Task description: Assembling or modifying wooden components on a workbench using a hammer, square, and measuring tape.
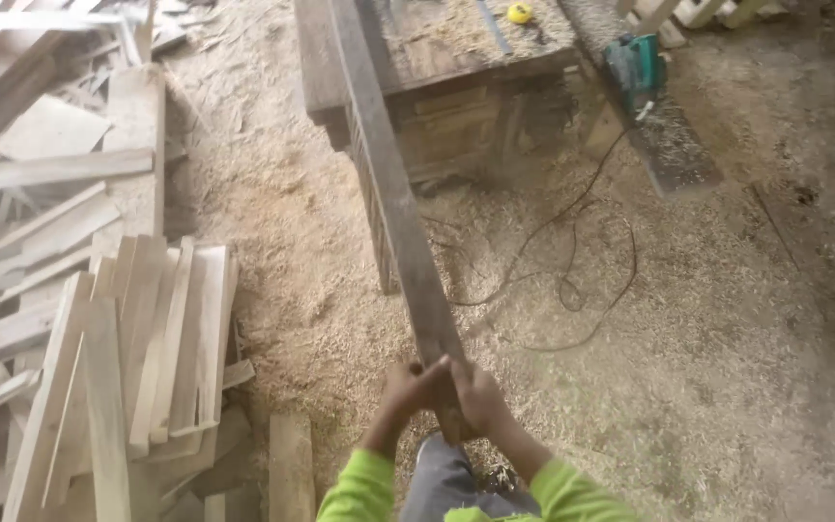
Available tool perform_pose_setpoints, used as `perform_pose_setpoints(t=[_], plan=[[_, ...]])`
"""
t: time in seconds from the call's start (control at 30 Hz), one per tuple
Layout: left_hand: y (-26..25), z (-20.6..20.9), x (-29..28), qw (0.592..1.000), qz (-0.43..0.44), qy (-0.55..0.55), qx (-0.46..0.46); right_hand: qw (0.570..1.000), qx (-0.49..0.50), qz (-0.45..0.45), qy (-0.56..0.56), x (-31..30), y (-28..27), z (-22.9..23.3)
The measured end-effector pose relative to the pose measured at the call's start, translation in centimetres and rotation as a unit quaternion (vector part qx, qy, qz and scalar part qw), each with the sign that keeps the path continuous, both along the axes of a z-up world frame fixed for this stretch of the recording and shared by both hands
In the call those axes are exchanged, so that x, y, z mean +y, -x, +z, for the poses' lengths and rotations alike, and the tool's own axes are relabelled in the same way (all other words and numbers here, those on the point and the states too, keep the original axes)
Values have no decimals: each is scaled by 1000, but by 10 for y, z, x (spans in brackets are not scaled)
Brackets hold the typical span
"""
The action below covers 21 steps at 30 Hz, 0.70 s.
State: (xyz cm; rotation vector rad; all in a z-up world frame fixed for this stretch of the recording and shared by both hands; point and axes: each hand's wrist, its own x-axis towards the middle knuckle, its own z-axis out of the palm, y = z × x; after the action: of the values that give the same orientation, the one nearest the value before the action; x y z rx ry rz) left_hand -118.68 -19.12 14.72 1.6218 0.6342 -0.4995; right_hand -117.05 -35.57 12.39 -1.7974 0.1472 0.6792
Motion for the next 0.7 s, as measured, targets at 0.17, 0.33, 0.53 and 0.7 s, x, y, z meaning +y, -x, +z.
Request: perform_pose_setpoints(t=[0.17, 0.33, 0.53, 0.7], plan=[[29, -2, 17, 993, -53, 102, -31, 997, 2, -47, -64, -11, 59, -7], [-64, 6, 64, 940, 200, 275, -37, 999, -23, -39, -8, -2, 47, 11], [-129, -41, 68, 905, 192, 335, -180, 993, 89, -73, -27, 3, 58, 14], [-143, -146, 168, 866, 195, 361, -286, 981, 97, -95, -135, 2, 69, -12]])
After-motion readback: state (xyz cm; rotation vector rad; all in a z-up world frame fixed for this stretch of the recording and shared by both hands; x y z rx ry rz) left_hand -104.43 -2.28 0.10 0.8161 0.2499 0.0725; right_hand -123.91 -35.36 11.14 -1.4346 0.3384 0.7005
